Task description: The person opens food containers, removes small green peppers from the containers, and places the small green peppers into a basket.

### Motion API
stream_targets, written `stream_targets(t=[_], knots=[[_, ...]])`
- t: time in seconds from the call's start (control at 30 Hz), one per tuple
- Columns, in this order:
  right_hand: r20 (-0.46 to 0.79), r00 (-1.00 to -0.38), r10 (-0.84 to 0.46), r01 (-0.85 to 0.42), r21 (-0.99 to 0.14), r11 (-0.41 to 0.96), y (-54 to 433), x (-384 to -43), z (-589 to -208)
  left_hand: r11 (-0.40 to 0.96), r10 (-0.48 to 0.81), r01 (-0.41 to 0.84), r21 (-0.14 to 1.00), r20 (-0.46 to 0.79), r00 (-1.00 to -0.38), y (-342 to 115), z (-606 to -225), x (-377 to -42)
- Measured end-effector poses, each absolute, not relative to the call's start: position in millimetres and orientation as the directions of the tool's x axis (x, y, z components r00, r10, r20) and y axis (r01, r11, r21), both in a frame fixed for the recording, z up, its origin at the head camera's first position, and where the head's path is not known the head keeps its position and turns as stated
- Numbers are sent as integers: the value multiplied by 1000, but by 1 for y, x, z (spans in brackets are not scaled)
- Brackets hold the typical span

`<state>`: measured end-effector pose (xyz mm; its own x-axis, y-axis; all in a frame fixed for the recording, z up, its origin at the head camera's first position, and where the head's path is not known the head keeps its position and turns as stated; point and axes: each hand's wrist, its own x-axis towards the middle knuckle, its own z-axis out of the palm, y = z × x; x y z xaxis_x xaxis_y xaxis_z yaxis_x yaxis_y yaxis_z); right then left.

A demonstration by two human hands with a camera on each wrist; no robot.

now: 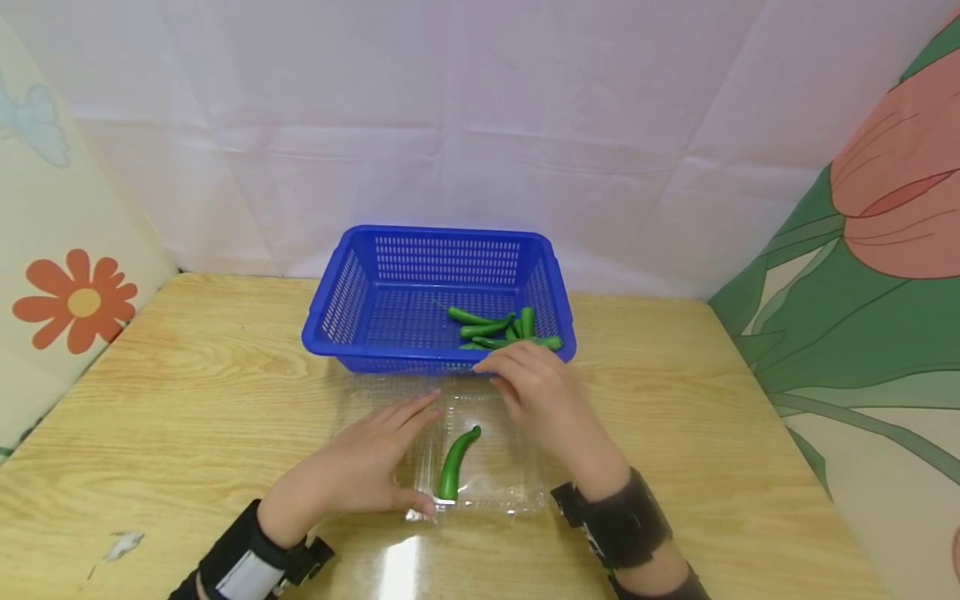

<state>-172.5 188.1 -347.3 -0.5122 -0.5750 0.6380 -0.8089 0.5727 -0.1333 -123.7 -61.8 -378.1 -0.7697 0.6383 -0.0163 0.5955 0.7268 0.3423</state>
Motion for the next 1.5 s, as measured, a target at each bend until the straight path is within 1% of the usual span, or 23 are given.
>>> stream_targets(t=[0.23,0.33,0.47,0.57,0.67,0.87,0.97,1.27,1.5], knots=[[534,-563,-632,-812,-212,544,187,-169,-348,726,642,605,327,-7,-767,-61,-379,-124],[446,-615,-650,-783,-244,573,186,-167,-348,727,642,605,324,-10,-766,-62,-379,-123],[264,-716,-646,-697,-307,647,185,-164,-347,729,641,597,334,-27,-767,-61,-378,-123],[156,-755,-637,-646,-351,678,184,-163,-349,730,639,591,342,-36,-769,-61,-377,-123],[109,-754,-647,-636,-365,680,183,-164,-352,731,638,590,342,-37,-769,-61,-377,-123],[68,-731,-679,-649,-375,662,181,-164,-358,729,638,590,348,-32,-769,-62,-377,-123],[48,-731,-681,-643,-383,663,180,-163,-359,728,638,590,348,-30,-769,-62,-376,-123],[25,-708,-706,-659,-384,647,176,-162,-365,737,631,579,349,-46,-775,-61,-376,-123],[12,-706,-708,-659,-377,651,171,-160,-368,736,629,578,353,-39,-777,-61,-376,-123]])
